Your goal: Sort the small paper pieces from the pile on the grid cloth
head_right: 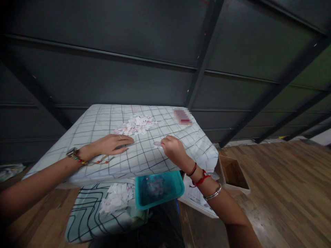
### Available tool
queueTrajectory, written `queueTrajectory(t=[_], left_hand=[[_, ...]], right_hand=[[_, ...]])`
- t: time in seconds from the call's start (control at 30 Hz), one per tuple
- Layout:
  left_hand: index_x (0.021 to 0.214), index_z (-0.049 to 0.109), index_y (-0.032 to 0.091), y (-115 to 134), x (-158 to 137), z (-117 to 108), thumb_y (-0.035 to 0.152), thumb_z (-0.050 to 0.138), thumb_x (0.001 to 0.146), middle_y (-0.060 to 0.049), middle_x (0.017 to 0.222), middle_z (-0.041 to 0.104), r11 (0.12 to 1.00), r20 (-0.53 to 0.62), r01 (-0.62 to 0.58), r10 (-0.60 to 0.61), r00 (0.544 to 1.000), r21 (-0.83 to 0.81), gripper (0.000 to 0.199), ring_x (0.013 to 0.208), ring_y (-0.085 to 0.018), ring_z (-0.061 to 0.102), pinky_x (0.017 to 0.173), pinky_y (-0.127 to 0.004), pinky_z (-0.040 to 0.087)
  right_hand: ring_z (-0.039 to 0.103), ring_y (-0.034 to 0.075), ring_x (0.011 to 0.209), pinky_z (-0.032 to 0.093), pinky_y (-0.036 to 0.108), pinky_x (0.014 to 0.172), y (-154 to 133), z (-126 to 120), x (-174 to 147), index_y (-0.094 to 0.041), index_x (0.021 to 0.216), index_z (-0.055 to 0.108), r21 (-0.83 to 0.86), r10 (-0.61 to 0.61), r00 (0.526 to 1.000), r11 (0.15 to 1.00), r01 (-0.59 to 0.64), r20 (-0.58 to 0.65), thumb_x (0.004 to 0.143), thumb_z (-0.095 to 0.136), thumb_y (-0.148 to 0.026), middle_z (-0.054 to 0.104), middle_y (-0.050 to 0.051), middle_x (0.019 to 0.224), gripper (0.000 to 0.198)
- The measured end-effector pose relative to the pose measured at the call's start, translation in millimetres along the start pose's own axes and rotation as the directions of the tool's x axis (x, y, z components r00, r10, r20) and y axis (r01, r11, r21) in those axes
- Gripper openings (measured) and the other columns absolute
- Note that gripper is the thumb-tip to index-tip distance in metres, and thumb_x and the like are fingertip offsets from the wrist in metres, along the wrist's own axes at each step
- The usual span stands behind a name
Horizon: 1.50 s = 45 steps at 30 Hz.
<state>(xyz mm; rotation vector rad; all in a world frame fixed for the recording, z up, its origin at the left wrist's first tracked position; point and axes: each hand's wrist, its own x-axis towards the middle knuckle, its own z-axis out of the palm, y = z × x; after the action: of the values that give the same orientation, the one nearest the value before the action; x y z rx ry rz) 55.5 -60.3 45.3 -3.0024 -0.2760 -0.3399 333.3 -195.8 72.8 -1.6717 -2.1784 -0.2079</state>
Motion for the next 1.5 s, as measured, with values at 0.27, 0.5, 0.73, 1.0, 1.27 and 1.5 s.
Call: queueTrajectory(t=[0.27,0.5,0.73,1.0,1.27,1.5], left_hand=[[0.114,0.051,0.016,1,-4,4,0.032,0.035,0.091,-0.009,0.108,0.059,1.0,-0.032,0.025,-0.025,0.999,0.007,0.033,0.096,-0.017,0.057,0.084,-0.029,0.044],[0.112,0.052,0.016,1,-4,3,0.031,0.034,0.091,-0.008,0.106,0.06,0.999,-0.052,0.033,-0.032,0.998,0.001,0.032,0.095,-0.017,0.057,0.083,-0.028,0.044],[0.11,0.054,0.015,4,-4,0,0.031,0.035,0.09,-0.009,0.104,0.061,0.999,-0.074,0.045,-0.046,0.996,-0.017,0.032,0.093,-0.017,0.058,0.08,-0.027,0.045],[0.109,0.055,0.015,2,-7,-2,0.03,0.036,0.089,-0.007,0.102,0.062,0.995,-0.077,0.088,-0.091,0.993,-0.043,0.031,0.091,-0.017,0.059,0.08,-0.027,0.045],[0.103,0.059,0.013,-3,-16,-4,0.02,0.036,0.084,-0.007,0.096,0.063,0.987,-0.113,0.158,-0.158,0.981,-0.007,0.03,0.087,-0.017,0.059,0.079,-0.029,0.047],[0.104,0.059,0.013,-5,-19,-5,0.018,0.036,0.082,-0.008,0.094,0.063,0.981,-0.104,0.191,-0.192,0.976,-0.02,0.032,0.087,-0.018,0.059,0.078,-0.031,0.047]], right_hand=[[0.054,0.014,0.076,0.04,0.022,0.069,-3,-4,-7,-0.016,0.079,0.062,0.064,-0.05,0.999,0.997,0.051,-0.021,0.086,0.046,-0.021,0.06,0.005,0.078,0.019],[0.054,0.015,0.075,0.04,0.023,0.068,6,-6,-17,-0.015,0.075,0.062,-0.046,0.07,0.998,0.997,-0.07,0.003,0.084,0.047,-0.019,0.06,0.006,0.077,0.018],[0.053,0.014,0.074,0.039,0.023,0.069,-29,5,-9,-0.016,0.077,0.062,0.026,-0.038,0.999,0.999,0.039,-0.018,0.086,0.045,-0.02,0.059,0.005,0.076,0.019],[0.052,0.014,0.07,0.036,0.024,0.063,-53,7,-7,-0.015,0.077,0.061,-0.024,0.046,0.998,0.999,-0.045,0.043,0.085,0.046,-0.021,0.058,0.005,0.074,0.017],[0.049,0.014,0.068,0.034,0.025,0.061,-110,22,8,-0.016,0.075,0.059,0.097,-0.155,0.984,0.984,0.146,0.085,0.088,0.04,-0.021,0.057,0.004,0.072,0.024],[0.05,0.014,0.074,0.037,0.026,0.067,-136,25,1,-0.016,0.079,0.059,0.167,-0.326,0.943,0.936,0.311,0.073,0.089,0.039,-0.02,0.058,0.004,0.076,0.023]])
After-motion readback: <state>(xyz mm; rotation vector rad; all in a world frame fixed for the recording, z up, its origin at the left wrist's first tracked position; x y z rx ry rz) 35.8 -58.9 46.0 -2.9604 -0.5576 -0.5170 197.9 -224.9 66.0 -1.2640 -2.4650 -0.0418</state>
